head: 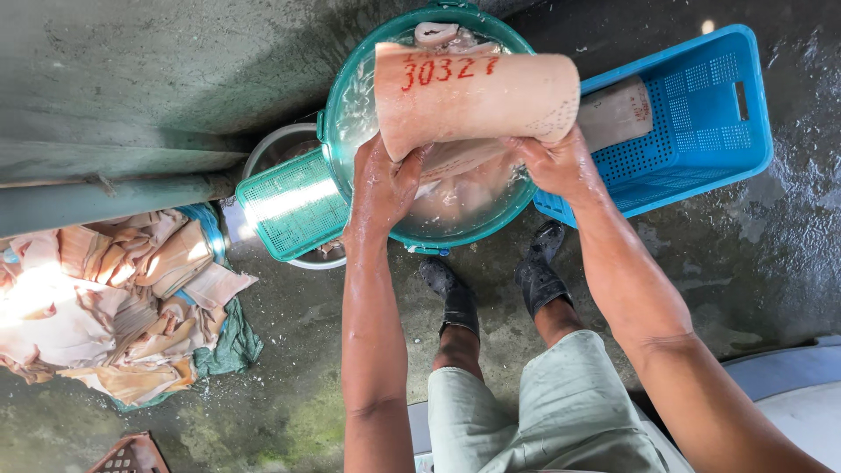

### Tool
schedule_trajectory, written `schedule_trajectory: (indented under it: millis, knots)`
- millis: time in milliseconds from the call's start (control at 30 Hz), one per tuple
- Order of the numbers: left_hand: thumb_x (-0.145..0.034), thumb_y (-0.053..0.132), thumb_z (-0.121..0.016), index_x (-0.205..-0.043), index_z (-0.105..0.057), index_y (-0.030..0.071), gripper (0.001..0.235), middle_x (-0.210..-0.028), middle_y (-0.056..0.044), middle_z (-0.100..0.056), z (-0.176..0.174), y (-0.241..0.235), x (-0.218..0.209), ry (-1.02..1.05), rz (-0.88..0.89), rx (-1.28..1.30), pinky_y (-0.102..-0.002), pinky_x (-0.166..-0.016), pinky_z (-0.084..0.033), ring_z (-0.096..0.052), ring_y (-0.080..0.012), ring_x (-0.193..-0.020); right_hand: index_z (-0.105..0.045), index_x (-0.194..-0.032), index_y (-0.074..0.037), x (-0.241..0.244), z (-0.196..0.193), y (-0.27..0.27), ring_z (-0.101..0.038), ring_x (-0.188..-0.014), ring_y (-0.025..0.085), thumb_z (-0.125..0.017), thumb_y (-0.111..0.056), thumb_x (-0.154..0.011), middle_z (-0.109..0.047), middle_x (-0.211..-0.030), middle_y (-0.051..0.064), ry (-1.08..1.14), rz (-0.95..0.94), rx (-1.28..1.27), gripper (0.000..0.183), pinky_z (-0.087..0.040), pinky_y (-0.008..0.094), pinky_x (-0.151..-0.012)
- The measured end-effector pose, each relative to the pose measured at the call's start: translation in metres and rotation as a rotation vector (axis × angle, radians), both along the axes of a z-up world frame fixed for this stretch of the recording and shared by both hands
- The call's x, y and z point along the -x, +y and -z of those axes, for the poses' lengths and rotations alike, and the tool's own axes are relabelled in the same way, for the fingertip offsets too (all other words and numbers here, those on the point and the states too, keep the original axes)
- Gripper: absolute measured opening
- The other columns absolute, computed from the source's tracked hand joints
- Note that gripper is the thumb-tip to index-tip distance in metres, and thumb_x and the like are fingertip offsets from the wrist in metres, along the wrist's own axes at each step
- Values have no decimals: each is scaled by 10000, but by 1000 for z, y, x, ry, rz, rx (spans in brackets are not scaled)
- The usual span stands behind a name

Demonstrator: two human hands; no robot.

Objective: The person washes large pieces of pork skin in a bucket of water by hand, lifts each piece to show the stamped markings, and places them into a blue plastic crate.

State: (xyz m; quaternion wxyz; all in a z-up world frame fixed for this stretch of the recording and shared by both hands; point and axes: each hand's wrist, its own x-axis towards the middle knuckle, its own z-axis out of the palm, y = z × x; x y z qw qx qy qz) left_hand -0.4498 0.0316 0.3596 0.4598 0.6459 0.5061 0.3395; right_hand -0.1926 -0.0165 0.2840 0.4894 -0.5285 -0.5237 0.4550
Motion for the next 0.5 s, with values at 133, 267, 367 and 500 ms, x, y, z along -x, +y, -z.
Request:
schedule_trajectory:
  millis: [133,267,367,500]
  knots:
    - [-934,15,-665,-1151,-703,20,220,-1089,-172,-762,-26,-2,-15,-20,49,-63,-380,-870,-571,-762,-309,-1016,-717,-1188,-33,-16,-21,-15,-685,-1088,133,-726,8,-1016,-744,-1151,41,-141,18,-143,177,-550,305,-970]
    - [-904,3,-677,-1148,-709,37,249,-1074,-167,-762,-23,4,-48,47,122,-45,-386,-853,-574,-761,-310,-1000,-710,-1201,-35,-29,-8,-30,-673,-1125,151,-735,4,-1016,-733,-1179,55,-126,120,-194,190,-544,318,-1006]
    - [-889,-9,-691,-1177,-689,49,294,-1090,-159,-755,-18,10,-87,51,227,-55,-390,-861,-579,-759,-322,-1005,-685,-1225,-19,-59,1,-53,-670,-1135,145,-720,2,-1022,-719,-1205,54,-78,211,-138,208,-547,317,-1006]
    - [-864,-37,-710,-1274,-637,57,427,-1157,-172,-724,-18,9,-162,3,407,-203,-426,-911,-566,-705,-407,-1066,-674,-1264,-6,-123,5,-90,-661,-1171,157,-709,31,-1039,-702,-1263,59,-65,384,-246,231,-536,325,-1038]
